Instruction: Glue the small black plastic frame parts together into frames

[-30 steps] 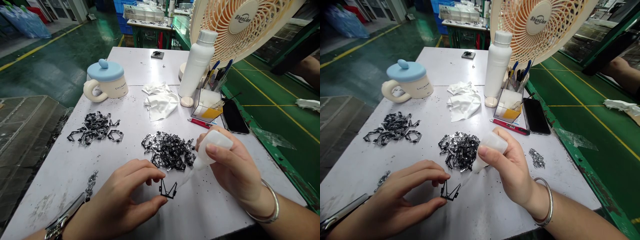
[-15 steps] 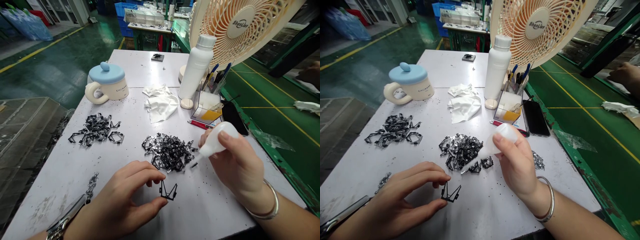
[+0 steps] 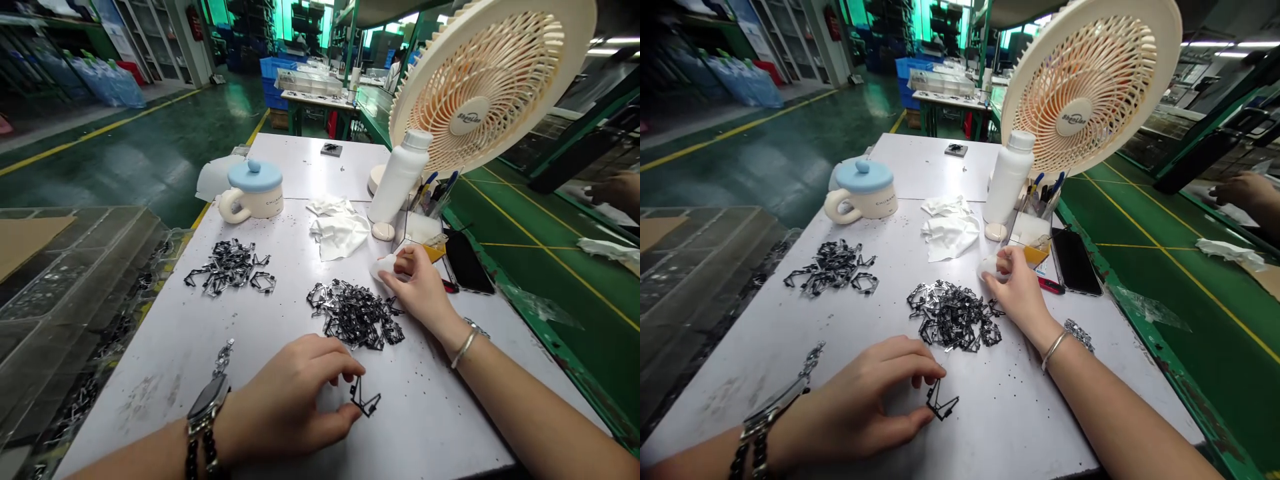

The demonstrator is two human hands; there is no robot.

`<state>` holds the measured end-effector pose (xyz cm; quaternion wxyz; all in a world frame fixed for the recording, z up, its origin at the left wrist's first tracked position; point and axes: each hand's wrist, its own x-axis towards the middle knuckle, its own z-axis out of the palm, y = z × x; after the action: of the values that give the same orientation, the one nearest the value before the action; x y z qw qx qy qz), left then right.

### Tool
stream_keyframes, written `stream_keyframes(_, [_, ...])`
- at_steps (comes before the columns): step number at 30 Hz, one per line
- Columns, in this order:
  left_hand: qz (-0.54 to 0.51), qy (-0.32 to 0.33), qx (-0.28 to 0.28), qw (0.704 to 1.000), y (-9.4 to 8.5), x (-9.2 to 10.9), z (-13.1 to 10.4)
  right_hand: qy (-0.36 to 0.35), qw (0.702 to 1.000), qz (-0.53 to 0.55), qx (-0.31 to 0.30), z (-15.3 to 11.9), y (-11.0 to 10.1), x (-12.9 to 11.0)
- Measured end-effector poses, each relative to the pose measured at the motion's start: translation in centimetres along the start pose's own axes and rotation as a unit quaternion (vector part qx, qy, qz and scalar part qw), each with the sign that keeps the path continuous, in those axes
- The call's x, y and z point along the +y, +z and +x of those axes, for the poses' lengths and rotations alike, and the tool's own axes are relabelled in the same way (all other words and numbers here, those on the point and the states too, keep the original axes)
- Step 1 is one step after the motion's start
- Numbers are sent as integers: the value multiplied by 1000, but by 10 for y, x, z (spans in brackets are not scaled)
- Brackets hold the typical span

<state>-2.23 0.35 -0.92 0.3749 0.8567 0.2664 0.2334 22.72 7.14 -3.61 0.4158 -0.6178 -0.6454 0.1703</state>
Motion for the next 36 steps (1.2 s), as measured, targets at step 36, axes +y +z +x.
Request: stream_keyframes(36, [111, 176, -106, 972, 26, 5, -14, -105, 928, 127, -335, -27, 55, -121])
